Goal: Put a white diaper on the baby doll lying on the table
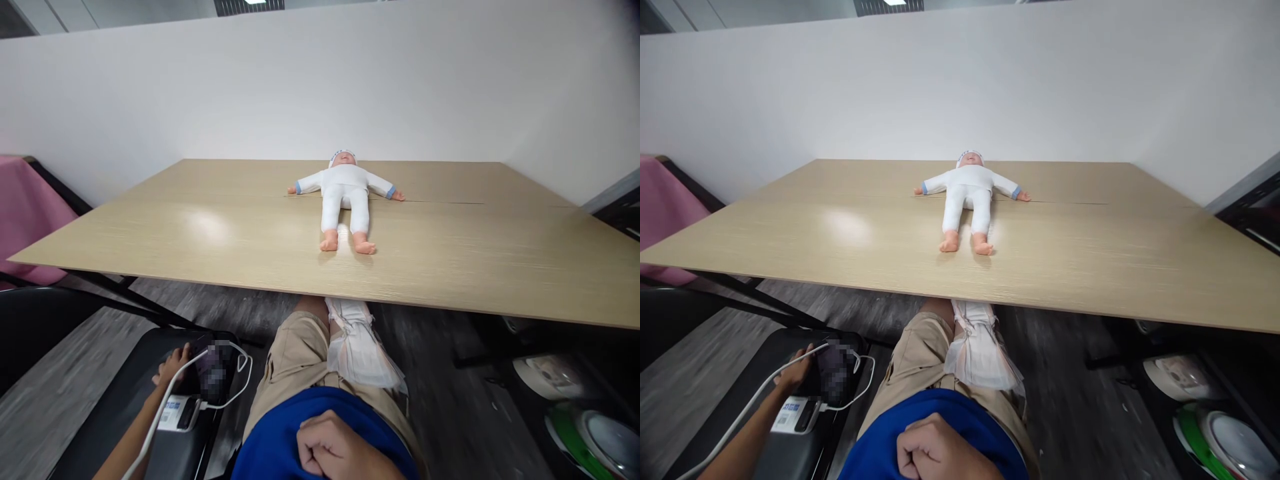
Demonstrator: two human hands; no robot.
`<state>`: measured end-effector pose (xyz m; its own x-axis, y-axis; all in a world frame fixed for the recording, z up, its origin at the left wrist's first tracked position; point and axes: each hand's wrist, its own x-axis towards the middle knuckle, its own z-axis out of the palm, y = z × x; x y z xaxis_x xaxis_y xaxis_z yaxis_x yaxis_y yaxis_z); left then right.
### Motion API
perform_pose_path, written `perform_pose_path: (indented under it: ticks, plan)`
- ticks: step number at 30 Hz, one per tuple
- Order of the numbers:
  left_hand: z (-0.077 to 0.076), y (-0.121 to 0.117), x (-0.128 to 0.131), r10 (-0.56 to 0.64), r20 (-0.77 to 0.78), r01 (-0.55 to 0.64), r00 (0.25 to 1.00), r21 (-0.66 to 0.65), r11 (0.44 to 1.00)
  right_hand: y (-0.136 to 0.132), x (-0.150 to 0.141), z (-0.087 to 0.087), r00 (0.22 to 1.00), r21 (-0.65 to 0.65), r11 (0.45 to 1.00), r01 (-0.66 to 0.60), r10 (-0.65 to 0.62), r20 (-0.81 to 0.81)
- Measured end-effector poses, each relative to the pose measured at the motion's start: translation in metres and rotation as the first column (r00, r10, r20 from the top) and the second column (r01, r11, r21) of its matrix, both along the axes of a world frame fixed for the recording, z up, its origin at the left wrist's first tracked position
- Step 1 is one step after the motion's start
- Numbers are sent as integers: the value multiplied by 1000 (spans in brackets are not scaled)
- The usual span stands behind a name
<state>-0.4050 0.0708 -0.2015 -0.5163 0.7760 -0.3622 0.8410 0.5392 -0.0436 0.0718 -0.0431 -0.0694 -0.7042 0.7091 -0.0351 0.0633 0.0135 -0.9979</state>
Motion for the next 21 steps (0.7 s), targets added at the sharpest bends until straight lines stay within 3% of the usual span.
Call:
perform_pose_path:
  ticks: [2, 4, 5, 7, 9, 11, 12, 14, 16, 19, 21]
  plan:
    - [-5, -14, 6, 150, -57, -147, 987, 48, 988, -5, 13, -10, 994, 77, 991, 108, -108, 6]
    - [-4, -37, 16, 183, -63, -166, 981, 217, 962, -8, 36, -22, 963, 145, 954, 261, -267, 24]
    - [0, -51, 23, 124, -23, -110, 992, 322, 940, -7, 52, -29, 930, 168, 921, 351, -364, 53]
    - [14, -79, 48, -136, 139, 50, 981, 494, 868, -3, 88, -45, 805, 191, 804, 563, -586, 96]
    - [36, -100, 87, -409, 361, 158, 838, 557, 815, 6, 124, -65, 618, 199, 648, 735, -761, 196]
    - [59, -106, 141, -561, 477, 233, 677, 584, 778, 19, 152, -86, 441, 170, 500, 849, -849, 292]
    - [67, -101, 171, -598, 510, 247, 618, 597, 764, 28, 160, -96, 406, 130, 469, 874, -850, 335]
    - [75, -78, 234, -606, 564, 254, 561, 580, 774, 46, 166, -112, 402, 45, 454, 890, -826, 396]
    - [70, -42, 292, -591, 605, 286, 534, 529, 799, 64, 161, -122, 447, -11, 486, 874, -795, 410]
    - [47, 15, 358, -540, 668, 366, 512, 400, 840, 88, 142, -128, 528, -53, 553, 831, -756, 388]
    - [30, 41, 383, -459, 724, 357, 515, 306, 883, 96, 131, -129, 577, -93, 588, 803, -730, 367]
